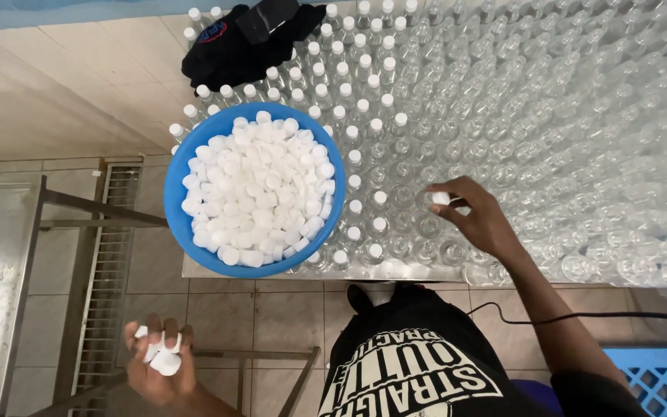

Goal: Placing plastic caps onto the necks of water bottles arranged in a large grid on a table.

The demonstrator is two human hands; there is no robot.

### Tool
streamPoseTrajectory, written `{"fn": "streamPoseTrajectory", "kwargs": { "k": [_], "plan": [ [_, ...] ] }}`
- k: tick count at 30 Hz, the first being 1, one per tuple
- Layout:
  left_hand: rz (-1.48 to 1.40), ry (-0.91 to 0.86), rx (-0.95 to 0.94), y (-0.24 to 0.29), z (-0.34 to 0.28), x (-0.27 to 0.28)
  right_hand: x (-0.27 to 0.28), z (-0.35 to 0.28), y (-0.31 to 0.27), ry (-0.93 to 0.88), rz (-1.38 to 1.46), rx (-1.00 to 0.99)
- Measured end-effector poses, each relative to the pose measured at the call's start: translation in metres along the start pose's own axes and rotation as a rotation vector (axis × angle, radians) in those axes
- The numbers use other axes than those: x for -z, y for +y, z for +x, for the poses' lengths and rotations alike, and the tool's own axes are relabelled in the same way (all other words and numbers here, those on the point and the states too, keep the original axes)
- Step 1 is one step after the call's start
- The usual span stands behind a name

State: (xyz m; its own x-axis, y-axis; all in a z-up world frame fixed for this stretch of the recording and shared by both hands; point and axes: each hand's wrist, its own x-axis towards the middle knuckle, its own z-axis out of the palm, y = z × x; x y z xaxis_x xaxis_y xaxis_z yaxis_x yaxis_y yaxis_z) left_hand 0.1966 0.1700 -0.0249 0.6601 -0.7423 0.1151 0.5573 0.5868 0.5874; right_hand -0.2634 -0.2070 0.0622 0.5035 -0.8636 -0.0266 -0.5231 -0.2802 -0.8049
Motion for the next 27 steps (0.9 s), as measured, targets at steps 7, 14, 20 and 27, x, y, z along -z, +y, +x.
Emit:
{"fn": "streamPoseTrajectory", "kwargs": {
  "k": [7, 14, 20, 27],
  "plan": [
    [1.919, 0.550, 0.080, -0.011, -0.031, 0.098, 0.026, 0.116, 0.085, 0.043, -0.080, 0.030],
    [2.036, 0.808, -0.125, -0.045, -0.065, 0.084, 0.003, 0.284, 0.167, 0.077, -0.300, 0.248],
    [1.884, 0.821, 0.068, -0.062, -0.077, 0.030, -0.032, 0.377, 0.214, 0.048, -0.527, 0.298],
    [1.251, 0.979, -0.008, -0.075, -0.057, -0.077, -0.025, 0.369, 0.203, -0.100, -0.457, 0.228]
  ]
}}
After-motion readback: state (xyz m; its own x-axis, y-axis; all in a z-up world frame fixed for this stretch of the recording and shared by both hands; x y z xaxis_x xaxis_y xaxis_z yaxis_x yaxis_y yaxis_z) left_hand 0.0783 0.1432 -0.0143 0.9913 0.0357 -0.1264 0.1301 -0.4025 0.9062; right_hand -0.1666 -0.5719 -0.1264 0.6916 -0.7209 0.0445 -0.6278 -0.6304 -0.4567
